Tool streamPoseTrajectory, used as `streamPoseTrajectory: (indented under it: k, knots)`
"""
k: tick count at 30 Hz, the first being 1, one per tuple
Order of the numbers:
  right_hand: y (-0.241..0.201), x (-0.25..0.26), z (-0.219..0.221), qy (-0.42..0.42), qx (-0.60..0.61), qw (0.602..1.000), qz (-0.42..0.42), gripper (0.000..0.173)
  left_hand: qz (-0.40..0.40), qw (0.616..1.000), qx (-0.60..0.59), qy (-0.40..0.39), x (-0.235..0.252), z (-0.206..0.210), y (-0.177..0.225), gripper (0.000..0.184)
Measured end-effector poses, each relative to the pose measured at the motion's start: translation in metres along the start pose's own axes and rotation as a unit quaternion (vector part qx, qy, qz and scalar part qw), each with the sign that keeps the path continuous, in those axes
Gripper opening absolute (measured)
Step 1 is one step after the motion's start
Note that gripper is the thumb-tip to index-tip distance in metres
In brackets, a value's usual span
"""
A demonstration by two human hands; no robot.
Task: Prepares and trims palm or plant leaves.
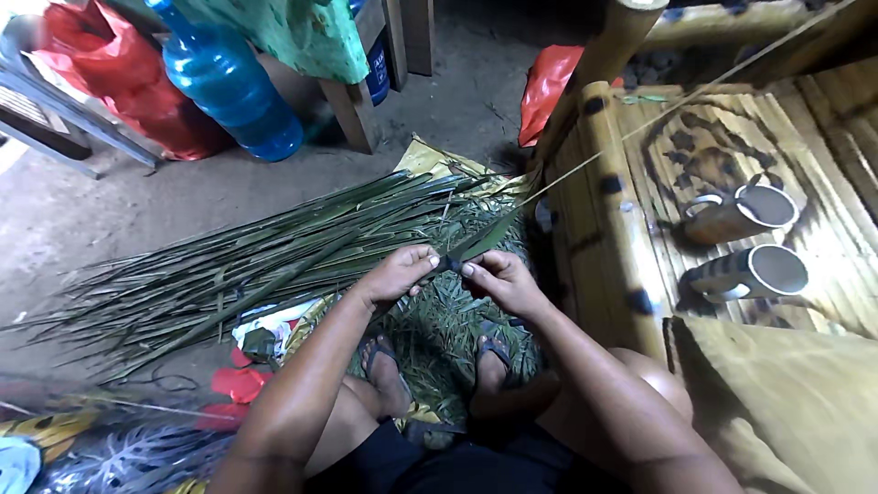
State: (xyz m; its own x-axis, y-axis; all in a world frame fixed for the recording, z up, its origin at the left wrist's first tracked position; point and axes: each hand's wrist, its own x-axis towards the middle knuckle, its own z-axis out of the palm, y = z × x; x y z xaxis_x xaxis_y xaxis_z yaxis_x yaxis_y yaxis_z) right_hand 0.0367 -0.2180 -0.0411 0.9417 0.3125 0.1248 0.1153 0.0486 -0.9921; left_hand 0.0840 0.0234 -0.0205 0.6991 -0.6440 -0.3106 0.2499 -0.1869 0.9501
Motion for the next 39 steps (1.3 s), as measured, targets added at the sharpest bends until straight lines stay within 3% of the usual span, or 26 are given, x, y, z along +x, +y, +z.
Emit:
streamPoseTrajectory:
  k: [9, 16, 21, 26, 29, 32, 36, 39]
  knots:
    - [-0.021, 0.008, -0.051, 0.109, -0.059, 0.988, -0.094, 0.018, 0.001, 1.0, -0.02, -0.018, -0.004, -0.001, 0.003, 0.022]
    - [-0.03, 0.005, -0.073, 0.222, -0.021, 0.974, -0.036, 0.019, 0.003, 0.999, 0.032, 0.022, -0.005, -0.001, 0.002, 0.021]
    - [-0.024, 0.009, -0.04, 0.14, 0.003, 0.99, 0.013, 0.023, 0.023, 0.995, 0.089, 0.047, -0.003, 0.007, 0.007, 0.023]
    - [-0.029, 0.011, -0.053, 0.19, 0.038, 0.98, 0.039, 0.022, 0.008, 0.996, 0.085, 0.003, -0.006, 0.002, 0.005, 0.028]
    - [-0.03, 0.01, -0.051, 0.195, 0.025, 0.98, 0.022, 0.021, 0.008, 0.996, 0.084, 0.034, -0.005, 0.003, 0.005, 0.023]
    - [-0.025, 0.006, -0.031, 0.138, 0.001, 0.99, 0.004, 0.018, 0.015, 0.995, 0.065, 0.069, -0.005, 0.005, 0.01, 0.021]
    - [-0.004, 0.003, 0.002, 0.003, -0.007, 1.0, 0.026, 0.021, 0.027, 0.997, 0.046, 0.057, -0.002, 0.003, 0.007, 0.022]
    - [0.002, 0.002, 0.006, -0.021, -0.021, 1.0, 0.01, 0.02, 0.02, 0.999, 0.026, 0.034, 0.0, 0.001, 0.004, 0.021]
